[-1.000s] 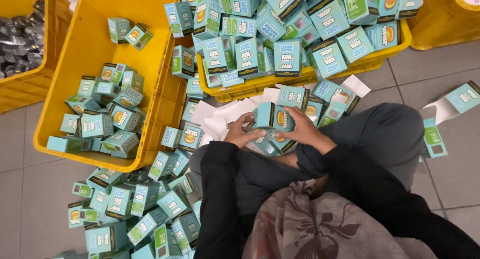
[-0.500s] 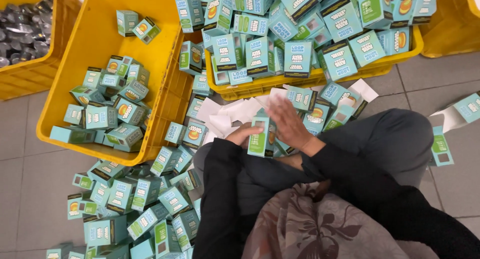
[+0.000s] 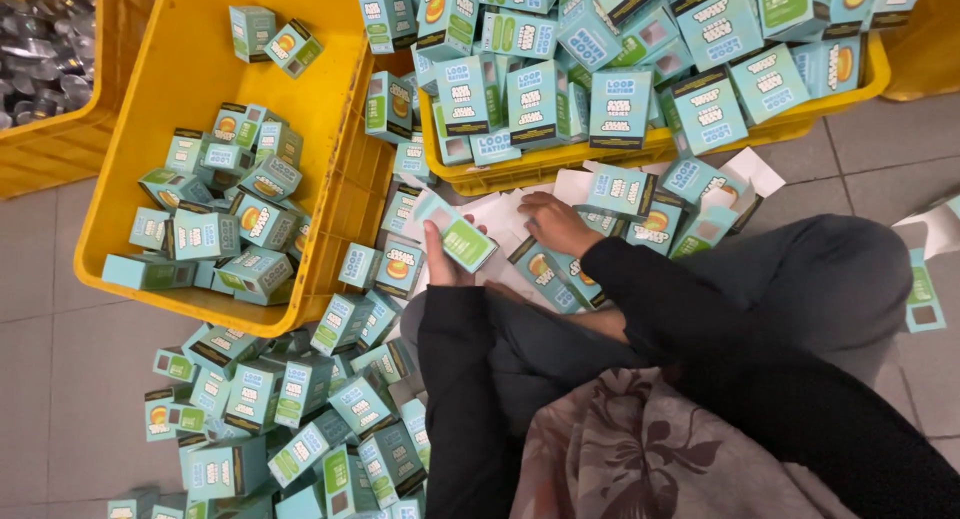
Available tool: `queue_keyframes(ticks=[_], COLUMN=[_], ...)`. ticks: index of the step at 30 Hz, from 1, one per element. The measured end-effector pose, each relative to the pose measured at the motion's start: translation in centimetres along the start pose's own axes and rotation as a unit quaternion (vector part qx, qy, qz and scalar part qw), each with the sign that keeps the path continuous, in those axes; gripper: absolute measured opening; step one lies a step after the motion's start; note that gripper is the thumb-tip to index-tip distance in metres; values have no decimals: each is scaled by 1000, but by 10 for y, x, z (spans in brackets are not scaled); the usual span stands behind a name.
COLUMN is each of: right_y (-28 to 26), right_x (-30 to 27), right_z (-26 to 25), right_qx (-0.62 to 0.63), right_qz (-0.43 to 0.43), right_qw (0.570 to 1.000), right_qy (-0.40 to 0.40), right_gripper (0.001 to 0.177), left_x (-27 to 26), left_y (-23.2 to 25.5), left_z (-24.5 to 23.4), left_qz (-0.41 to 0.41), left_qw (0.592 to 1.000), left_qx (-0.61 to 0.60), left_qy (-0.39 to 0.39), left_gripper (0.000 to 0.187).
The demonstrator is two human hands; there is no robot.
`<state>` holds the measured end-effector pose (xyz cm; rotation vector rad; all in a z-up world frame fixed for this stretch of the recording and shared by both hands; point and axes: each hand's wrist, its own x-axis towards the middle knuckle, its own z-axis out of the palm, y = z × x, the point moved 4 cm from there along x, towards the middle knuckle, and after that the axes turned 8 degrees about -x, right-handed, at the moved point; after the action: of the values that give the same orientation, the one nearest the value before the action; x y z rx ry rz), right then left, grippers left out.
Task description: Folding and assembling small cardboard product boxes from a flat state while sitting on the floor.
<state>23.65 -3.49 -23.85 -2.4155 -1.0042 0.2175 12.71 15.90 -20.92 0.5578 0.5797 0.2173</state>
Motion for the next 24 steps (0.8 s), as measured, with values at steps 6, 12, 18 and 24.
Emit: queue_keyframes(ticks=[6, 12, 18, 24], right_y=[10, -7, -31, 34], right_x=[33, 23, -6, -73], right_z=[44, 16, -81, -168], right_qx=[-161, -170, 27, 160], right_qz=[-21, -25, -146, -54], right_qw=[985, 984, 960, 929], right_qy=[-51, 51, 237, 330], right_gripper=[45, 13, 14, 15], left_x=[-13, 7, 13, 26], left_y=[17, 13, 11, 10], left_z=[44, 6, -6, -22], left_qz=[-7, 26, 59, 46], left_qw=[995, 985, 984, 984], left_qx=[-30, -55, -51, -47], left_qy=[99, 164, 161, 163], left_gripper=[105, 81, 73, 69])
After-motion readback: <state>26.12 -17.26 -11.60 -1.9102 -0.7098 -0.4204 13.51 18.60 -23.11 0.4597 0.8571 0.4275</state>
